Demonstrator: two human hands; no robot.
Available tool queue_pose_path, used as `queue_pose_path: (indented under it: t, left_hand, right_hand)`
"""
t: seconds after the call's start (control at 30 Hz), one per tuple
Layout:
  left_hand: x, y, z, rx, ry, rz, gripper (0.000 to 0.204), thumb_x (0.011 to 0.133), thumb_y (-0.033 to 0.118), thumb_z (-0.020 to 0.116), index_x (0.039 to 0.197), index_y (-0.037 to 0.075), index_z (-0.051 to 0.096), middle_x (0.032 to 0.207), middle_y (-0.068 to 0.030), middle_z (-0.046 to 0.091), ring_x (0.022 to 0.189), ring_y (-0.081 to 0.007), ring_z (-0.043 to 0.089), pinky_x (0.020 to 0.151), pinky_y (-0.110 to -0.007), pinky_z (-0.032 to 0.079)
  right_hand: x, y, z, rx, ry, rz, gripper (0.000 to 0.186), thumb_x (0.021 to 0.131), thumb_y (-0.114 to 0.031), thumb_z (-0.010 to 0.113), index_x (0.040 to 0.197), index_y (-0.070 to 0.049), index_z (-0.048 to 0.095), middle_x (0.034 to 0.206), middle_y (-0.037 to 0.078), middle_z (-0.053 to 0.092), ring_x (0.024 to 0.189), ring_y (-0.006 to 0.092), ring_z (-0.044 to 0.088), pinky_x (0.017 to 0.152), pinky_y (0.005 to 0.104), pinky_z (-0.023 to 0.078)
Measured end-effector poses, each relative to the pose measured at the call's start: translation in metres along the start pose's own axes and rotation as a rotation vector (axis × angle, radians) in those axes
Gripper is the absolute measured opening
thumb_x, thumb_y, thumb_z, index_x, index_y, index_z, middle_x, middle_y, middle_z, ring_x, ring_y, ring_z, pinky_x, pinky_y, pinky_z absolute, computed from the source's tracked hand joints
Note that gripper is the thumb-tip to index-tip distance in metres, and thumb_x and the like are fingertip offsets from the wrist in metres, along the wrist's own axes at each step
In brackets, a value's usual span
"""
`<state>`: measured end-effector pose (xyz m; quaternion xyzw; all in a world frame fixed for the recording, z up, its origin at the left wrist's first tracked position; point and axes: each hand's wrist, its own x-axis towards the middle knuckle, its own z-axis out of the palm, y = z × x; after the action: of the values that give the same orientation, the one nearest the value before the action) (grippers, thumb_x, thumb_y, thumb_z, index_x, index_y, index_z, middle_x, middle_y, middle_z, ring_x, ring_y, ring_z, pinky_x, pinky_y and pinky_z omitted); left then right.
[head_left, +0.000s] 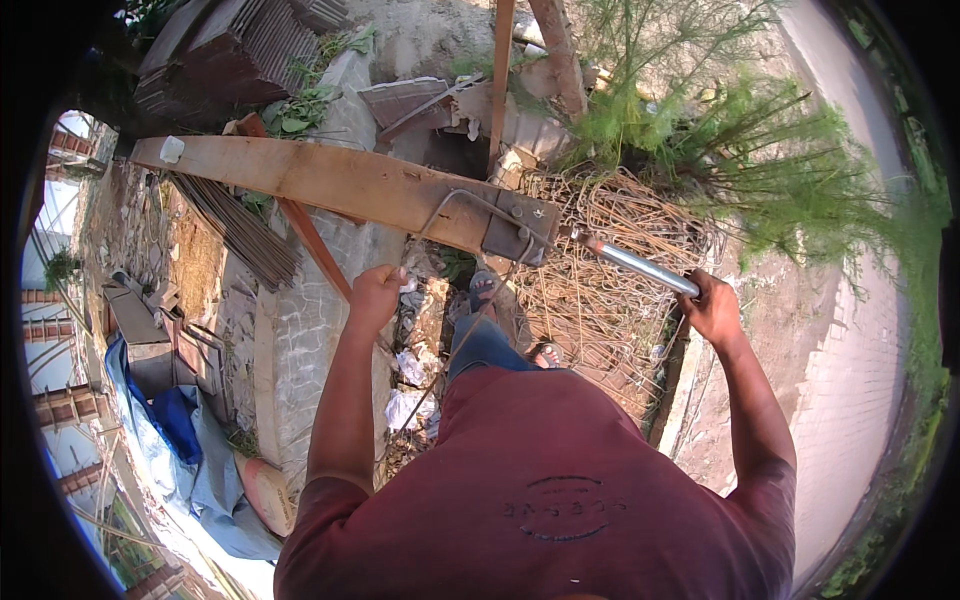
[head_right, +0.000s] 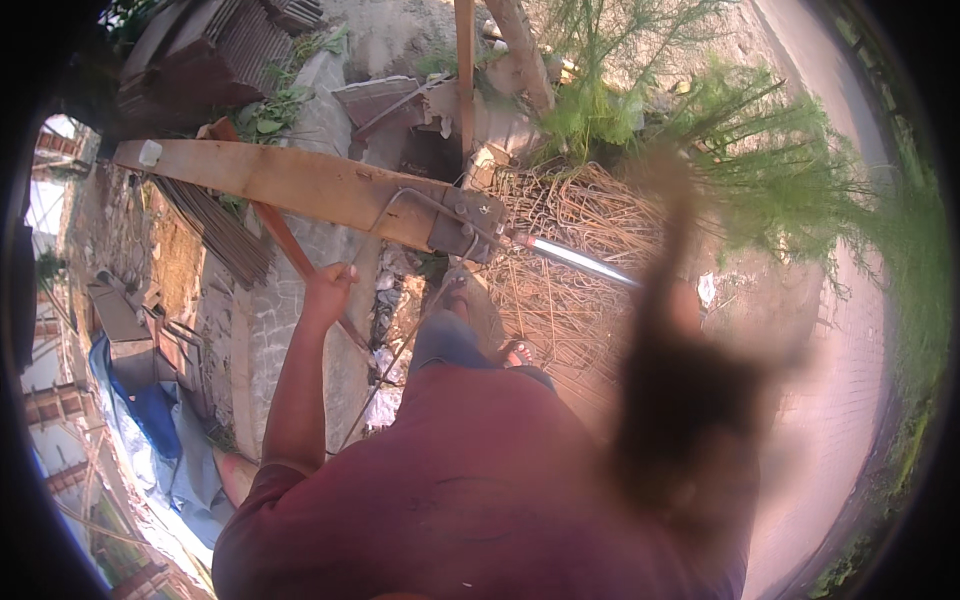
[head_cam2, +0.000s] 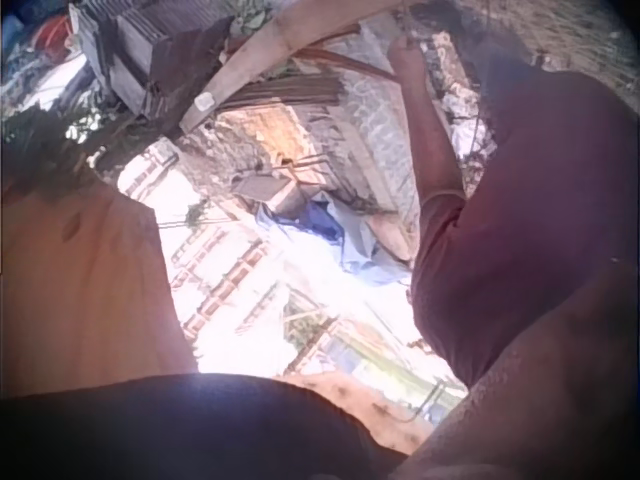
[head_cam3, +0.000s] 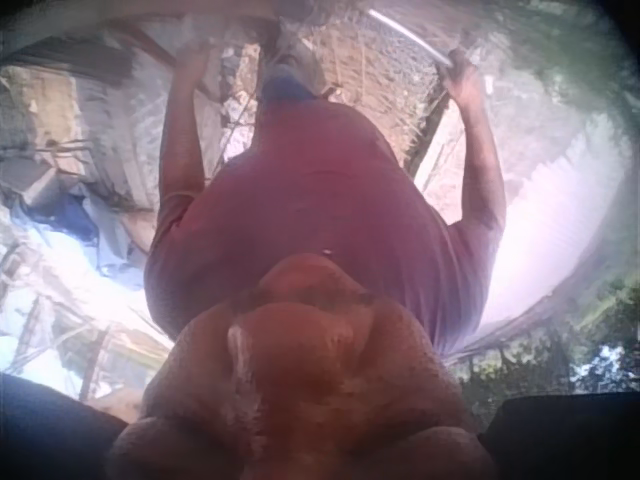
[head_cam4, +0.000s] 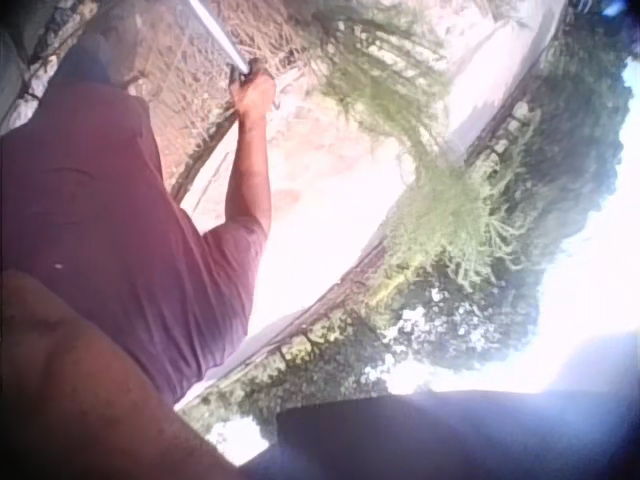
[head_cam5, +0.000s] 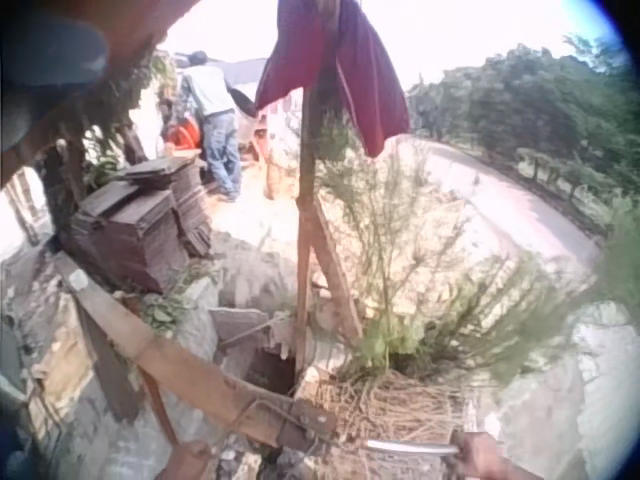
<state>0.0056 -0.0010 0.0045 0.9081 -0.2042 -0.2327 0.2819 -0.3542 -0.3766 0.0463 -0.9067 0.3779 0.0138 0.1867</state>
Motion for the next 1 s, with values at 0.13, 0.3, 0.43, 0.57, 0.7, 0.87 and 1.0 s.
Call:
queue_pose_path:
  t: [0.13, 0.3, 0.43, 0.57, 0.7, 0.87, 1.0]
  left_hand:
    - [-0.001, 0.004, -0.001, -0.050, -0.017, -0.015, 0.024, 0.090, 0.022, 0.057, 0.085, 0.000, 0.065, 0.063, -0.0087, 0.054, 0.058, -0.0155, 0.050, 0.057, -0.031, 0.040]
    - [0.000, 0.001, -0.001, -0.047, -0.014, -0.034, 0.022, 0.088, 0.022, 0.059, 0.091, 0.002, 0.067, 0.072, -0.0191, 0.061, 0.066, -0.0256, 0.060, 0.064, -0.037, 0.045]
    - [-0.002, 0.009, -0.005, -0.082, -0.029, -0.036, 0.023, 0.087, 0.023, 0.060, 0.090, 0.001, 0.066, 0.071, -0.0190, 0.061, 0.065, -0.0291, 0.059, 0.064, -0.038, 0.045]
    - [-0.004, 0.016, -0.011, -0.094, -0.079, -0.127, 0.025, 0.089, 0.024, 0.059, 0.089, 0.000, 0.065, 0.074, -0.0189, 0.061, 0.068, -0.0293, 0.059, 0.066, -0.038, 0.045]
    - [-0.004, 0.014, -0.010, -0.130, -0.099, -0.137, 0.025, 0.089, 0.024, 0.058, 0.088, 0.000, 0.065, 0.073, -0.0186, 0.061, 0.068, -0.0285, 0.059, 0.065, -0.038, 0.044]
    - [-0.004, 0.015, -0.009, -0.083, -0.098, -0.112, 0.024, 0.088, 0.023, 0.059, 0.088, 0.000, 0.066, 0.073, -0.0180, 0.062, 0.066, -0.0259, 0.059, 0.065, -0.037, 0.045]
    - [0.004, -0.002, 0.000, -0.073, -0.073, -0.036, 0.022, 0.088, 0.021, 0.058, 0.088, 0.001, 0.068, 0.075, -0.0164, 0.064, 0.064, -0.0231, 0.058, 0.064, -0.035, 0.045]
  right_hand:
    - [0.092, 0.016, -0.029, -0.243, 0.094, -0.437, 0.022, 0.063, -0.023, 0.065, 0.070, -0.009, 0.050, 0.063, 0.014, 0.057, 0.061, 0.0369, 0.057, 0.055, 0.0446, 0.045]
    - [0.179, 0.004, -0.023, -0.306, 0.084, -0.775, 0.018, 0.065, -0.019, 0.065, 0.064, -0.011, 0.050, 0.055, 0.011, 0.053, 0.053, 0.0320, 0.056, 0.049, 0.0427, 0.045]
    - [0.228, -0.005, -0.007, 0.080, -0.022, -0.835, 0.019, 0.071, -0.018, 0.067, 0.064, -0.011, 0.051, 0.055, 0.009, 0.053, 0.052, 0.0289, 0.056, 0.048, 0.0407, 0.045]
    - [0.245, -0.047, -0.029, -0.599, 0.106, -1.174, 0.022, 0.077, -0.024, 0.068, 0.067, -0.011, 0.054, 0.058, 0.008, 0.055, 0.054, 0.0276, 0.057, 0.050, 0.0393, 0.046]
    - [0.242, -0.032, -0.018, -0.389, 0.046, -1.124, 0.022, 0.077, -0.021, 0.068, 0.064, -0.010, 0.053, 0.058, 0.009, 0.055, 0.055, 0.0278, 0.057, 0.050, 0.0403, 0.045]
    - [0.222, -0.003, -0.008, -0.241, 0.048, -0.927, 0.014, 0.070, -0.014, 0.066, 0.068, -0.009, 0.053, 0.063, 0.010, 0.057, 0.061, 0.0296, 0.058, 0.054, 0.0421, 0.045]
    - [0.246, 0.026, -0.025, -0.538, 0.041, -0.775, 0.011, 0.065, -0.013, 0.063, 0.070, -0.009, 0.054, 0.070, 0.011, 0.059, 0.071, 0.0303, 0.059, 0.064, 0.0421, 0.045]
